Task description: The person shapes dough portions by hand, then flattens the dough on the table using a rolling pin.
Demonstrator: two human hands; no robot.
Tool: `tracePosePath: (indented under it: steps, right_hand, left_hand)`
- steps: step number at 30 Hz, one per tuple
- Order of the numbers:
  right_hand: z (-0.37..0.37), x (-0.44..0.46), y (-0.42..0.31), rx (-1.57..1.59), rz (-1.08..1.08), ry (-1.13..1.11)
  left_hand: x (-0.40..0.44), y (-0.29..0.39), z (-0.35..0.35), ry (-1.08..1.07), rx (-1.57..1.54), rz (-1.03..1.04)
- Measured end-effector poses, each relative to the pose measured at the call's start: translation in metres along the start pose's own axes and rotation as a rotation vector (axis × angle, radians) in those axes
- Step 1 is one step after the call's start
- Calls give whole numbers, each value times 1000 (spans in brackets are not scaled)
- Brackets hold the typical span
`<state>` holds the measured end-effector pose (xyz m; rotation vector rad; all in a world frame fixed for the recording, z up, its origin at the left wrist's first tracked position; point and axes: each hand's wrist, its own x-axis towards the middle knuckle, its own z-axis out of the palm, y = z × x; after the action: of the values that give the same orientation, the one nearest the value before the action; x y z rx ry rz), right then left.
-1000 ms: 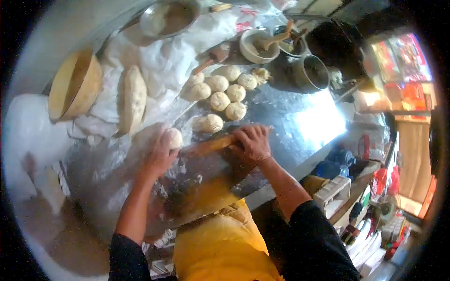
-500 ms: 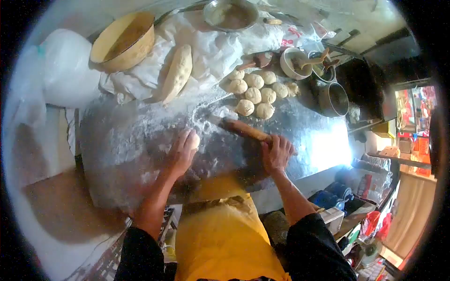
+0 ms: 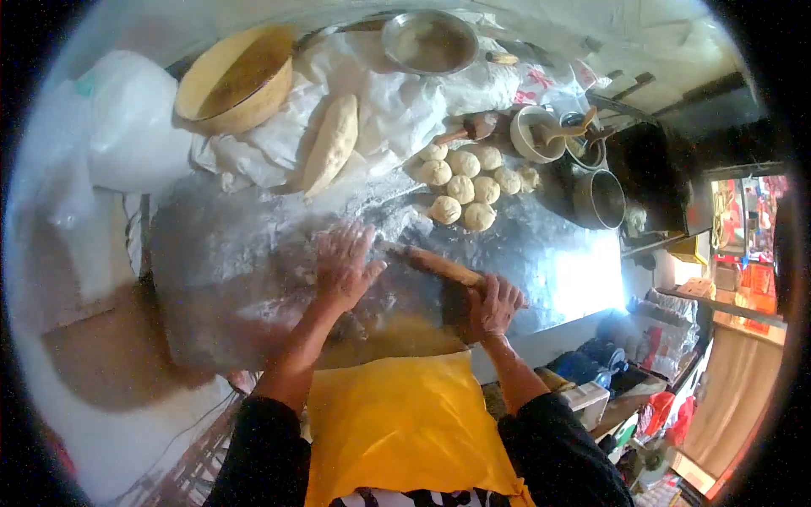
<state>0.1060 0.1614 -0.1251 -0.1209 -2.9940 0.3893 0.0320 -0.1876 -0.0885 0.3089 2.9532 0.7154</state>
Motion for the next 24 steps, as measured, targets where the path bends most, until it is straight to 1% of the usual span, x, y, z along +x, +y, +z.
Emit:
tracePosePath:
  steps: [2, 4, 6, 8, 10, 14, 16, 18, 19, 20, 21, 23, 24]
  right_hand:
    - [-1, -2, 9, 6, -27, 12]
    - [-5, 2, -2, -12, 3, -40]
    - [-5, 7, -4, -8, 12, -73]
    - [3, 0, 4, -10, -32, -11]
    - [-4, 2, 2, 7, -26, -41]
    - [-5, 2, 0, 40, -27, -2]
    - [-10, 5, 0, 58, -26, -61]
    - [-13, 6, -7, 52, -31, -46]
    - [-12, 5, -6, 54, -31, -28]
    - [-10, 5, -4, 52, -33, -12]
    - [-8, 3, -1, 71, -22, -31]
    - [-3, 0, 6, 37, -30, -42]
    - [0, 0, 5, 7, -22, -49]
  left_hand:
    - [9, 9, 11, -89, 140, 67]
    - [12, 8, 15, -137, 140, 31]
    - [18, 4, 12, -148, 192, 68]
    - [23, -1, 16, -176, 213, 97]
    - [23, 2, 20, -168, 216, 74]
    - [27, -2, 23, -155, 237, 82]
    - [28, 0, 22, -127, 247, 68]
    - [30, 1, 16, -157, 236, 45]
    - [30, -3, 21, -91, 211, 54]
    - [33, -9, 24, -68, 215, 47]
    - [36, -18, 28, -115, -514, -331]
    - [37, -55, 27, 54, -705, -160]
    - [34, -27, -14, 8, -542, -122]
